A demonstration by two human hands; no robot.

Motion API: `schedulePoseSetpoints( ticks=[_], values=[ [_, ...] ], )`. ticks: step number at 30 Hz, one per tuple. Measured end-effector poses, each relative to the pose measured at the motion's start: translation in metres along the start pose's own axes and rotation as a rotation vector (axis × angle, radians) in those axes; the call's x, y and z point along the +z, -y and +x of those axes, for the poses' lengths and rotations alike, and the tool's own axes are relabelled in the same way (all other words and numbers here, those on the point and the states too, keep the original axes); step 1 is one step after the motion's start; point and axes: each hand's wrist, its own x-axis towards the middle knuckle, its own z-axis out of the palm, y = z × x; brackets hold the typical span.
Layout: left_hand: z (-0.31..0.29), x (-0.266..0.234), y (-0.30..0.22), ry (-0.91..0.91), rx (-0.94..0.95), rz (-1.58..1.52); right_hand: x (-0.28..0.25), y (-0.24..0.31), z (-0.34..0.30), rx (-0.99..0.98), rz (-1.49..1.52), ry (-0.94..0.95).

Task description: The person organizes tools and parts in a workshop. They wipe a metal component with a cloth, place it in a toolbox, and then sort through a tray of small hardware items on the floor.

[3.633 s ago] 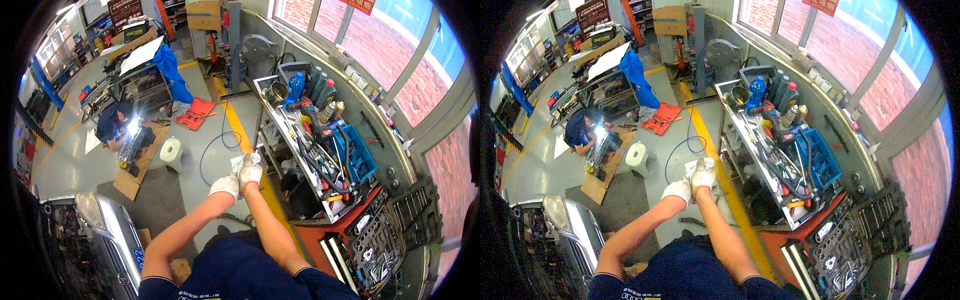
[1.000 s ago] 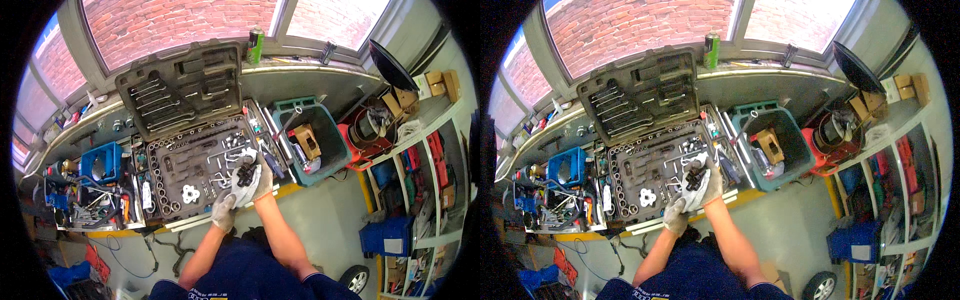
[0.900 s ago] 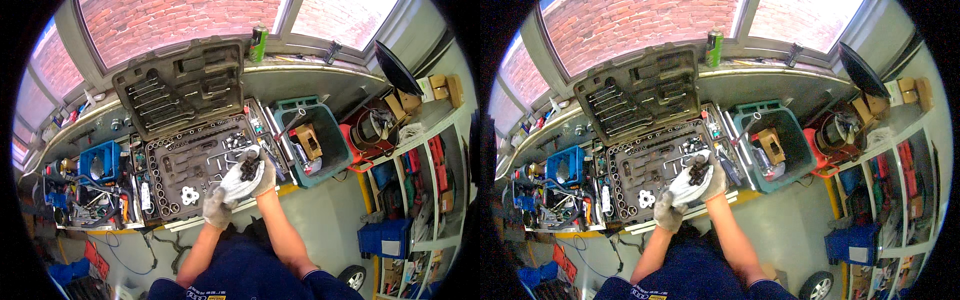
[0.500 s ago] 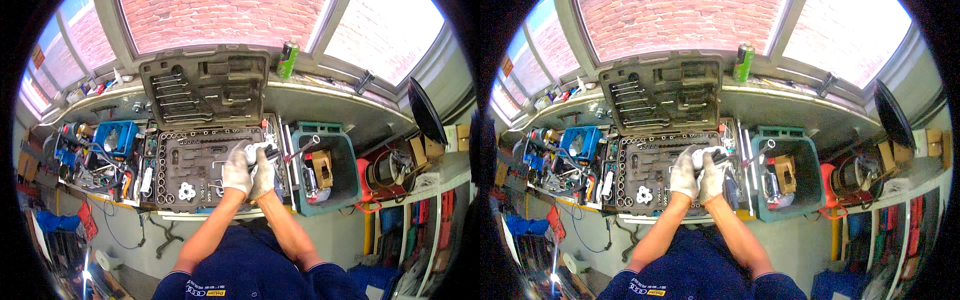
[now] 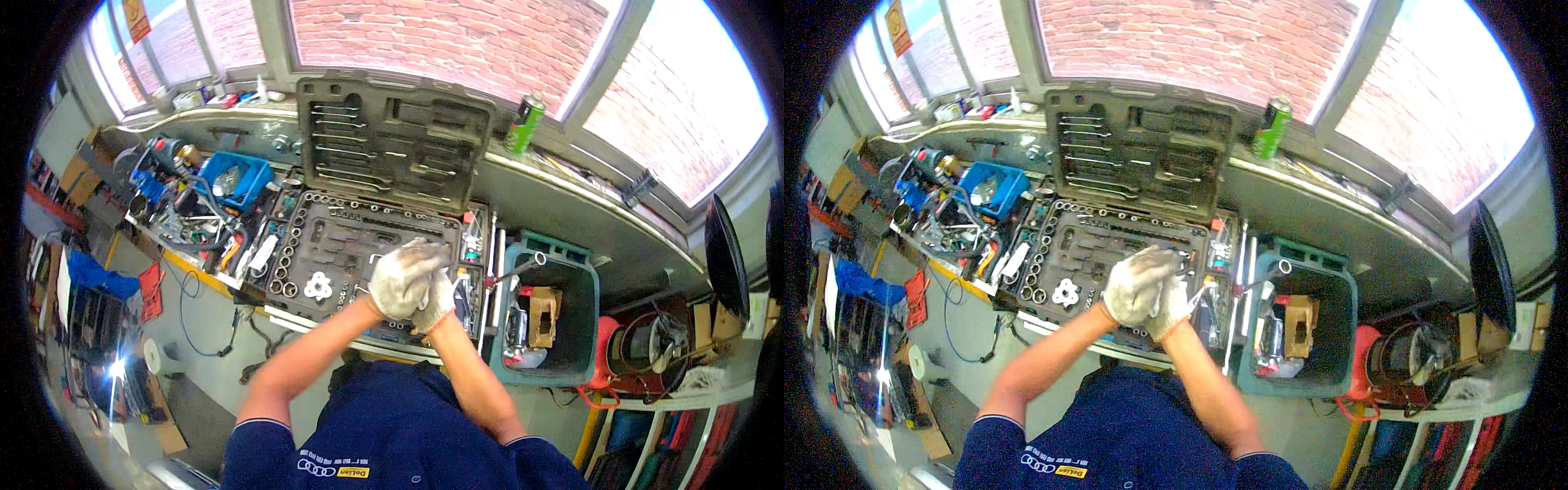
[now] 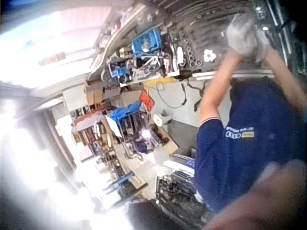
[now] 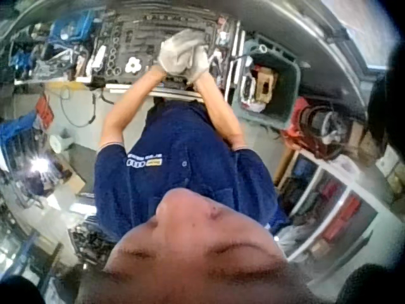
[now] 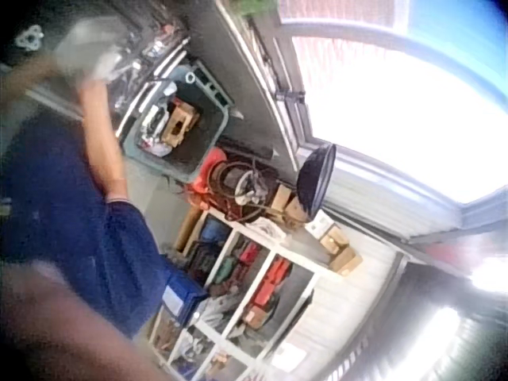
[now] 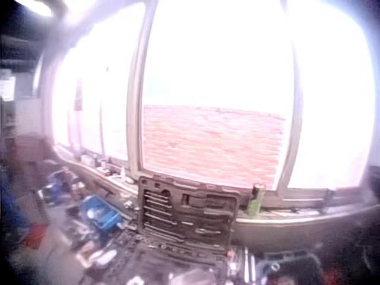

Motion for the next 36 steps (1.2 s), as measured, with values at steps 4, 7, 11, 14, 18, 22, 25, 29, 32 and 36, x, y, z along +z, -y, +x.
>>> schedulePoseSetpoints(
  ticks=[4, 7, 11, 14, 18, 22, 25, 29, 32, 36],
  values=[
    [-0.004, 0.040, -0.014, -0.544, -1.035, -0.472, -0.012, -0.014, -0.007, 0.182, 0.431, -0.125],
    [-0.023, 0.044, -0.020, -0.456, -0.839, -0.316, -0.007, -0.021, -0.009, 0.131, 0.397, -0.297],
    [-0.053, 0.043, -0.010, -0.442, -0.591, -0.301, -0.025, -0.024, -0.008, 0.047, 0.189, -0.163],
    [-0.085, 0.033, 0.006, -0.262, -0.370, -0.064, -0.041, -0.038, -0.001, 0.061, -0.076, -0.171],
    [-0.139, 0.033, 0.029, 0.135, -0.932, 0.038, -0.047, -0.049, 0.017, 0.223, -1.008, -0.368],
    [-0.138, 0.017, 0.037, 0.092, -1.109, 0.006, -0.063, -0.060, 0.018, 0.205, -1.119, -0.451],
    [-0.128, -0.004, 0.040, 0.255, -1.117, 0.054, -0.044, -0.029, 0.016, 0.244, -1.324, -0.431],
    [-0.133, -0.005, 0.048, 0.303, -1.109, 0.125, -0.054, -0.011, -0.001, 0.002, -1.181, -0.436],
    [-0.114, -0.009, 0.045, 0.403, -1.233, 0.176, -0.037, 0.035, -0.024, -0.006, -1.054, -0.415],
    [-0.086, -0.002, 0.048, 0.643, -1.272, 0.359, -0.073, 0.052, -0.046, -0.008, -0.189, -0.279]
  ],
)
